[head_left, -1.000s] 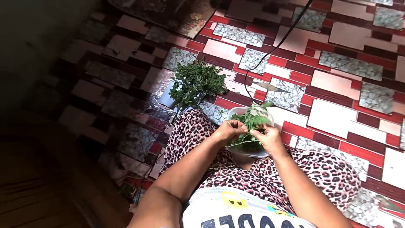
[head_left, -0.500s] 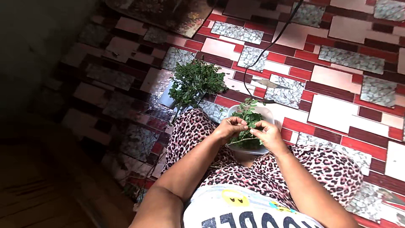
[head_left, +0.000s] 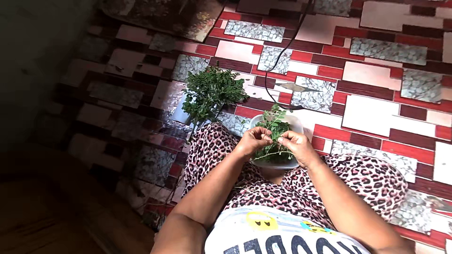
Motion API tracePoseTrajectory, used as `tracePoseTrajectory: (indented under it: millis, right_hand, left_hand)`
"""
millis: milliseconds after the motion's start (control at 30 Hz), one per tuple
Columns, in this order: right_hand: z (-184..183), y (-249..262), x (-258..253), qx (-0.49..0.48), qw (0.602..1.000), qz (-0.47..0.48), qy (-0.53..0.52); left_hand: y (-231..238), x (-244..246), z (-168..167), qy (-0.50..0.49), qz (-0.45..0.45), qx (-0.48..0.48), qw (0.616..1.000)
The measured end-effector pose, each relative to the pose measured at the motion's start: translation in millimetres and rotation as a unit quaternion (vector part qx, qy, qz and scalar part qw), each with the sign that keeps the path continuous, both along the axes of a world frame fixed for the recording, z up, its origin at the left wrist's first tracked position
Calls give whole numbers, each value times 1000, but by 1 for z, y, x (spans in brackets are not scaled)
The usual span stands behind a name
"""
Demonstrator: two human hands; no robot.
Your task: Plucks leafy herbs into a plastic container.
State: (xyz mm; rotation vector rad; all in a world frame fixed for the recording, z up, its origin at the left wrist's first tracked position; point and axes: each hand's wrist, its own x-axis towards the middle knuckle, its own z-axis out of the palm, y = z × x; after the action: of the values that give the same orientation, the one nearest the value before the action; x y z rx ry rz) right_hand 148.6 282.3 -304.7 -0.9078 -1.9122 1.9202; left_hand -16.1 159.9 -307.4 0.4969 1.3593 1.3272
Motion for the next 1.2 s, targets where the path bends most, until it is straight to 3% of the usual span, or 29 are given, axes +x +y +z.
tracePoseTrajectory:
  millis: [400, 500, 567, 700, 1067, 1200]
  right_hand:
    - [4, 7, 6, 208, 978, -12, -8]
    - [9, 16, 9, 205, 978, -7, -47]
    - [9, 19, 10, 153, 985, 13, -74]
    - [1, 15, 4, 69, 997, -11, -35]
    - [2, 13, 1, 224, 971, -25, -77]
    - [3, 20, 3, 191, 979, 27, -60]
  left_hand:
    - [-1, -1, 4, 22, 16, -8, 1000]
    - [-2, 0, 5, 33, 14, 0, 999]
    - [-2, 0, 4, 32, 6, 5, 999]
    - [-1, 2, 3, 34, -9, 9, 999]
    - [-2, 1, 6, 42, -14, 4, 999]
    - [-2, 2, 6, 44, -24, 16, 999]
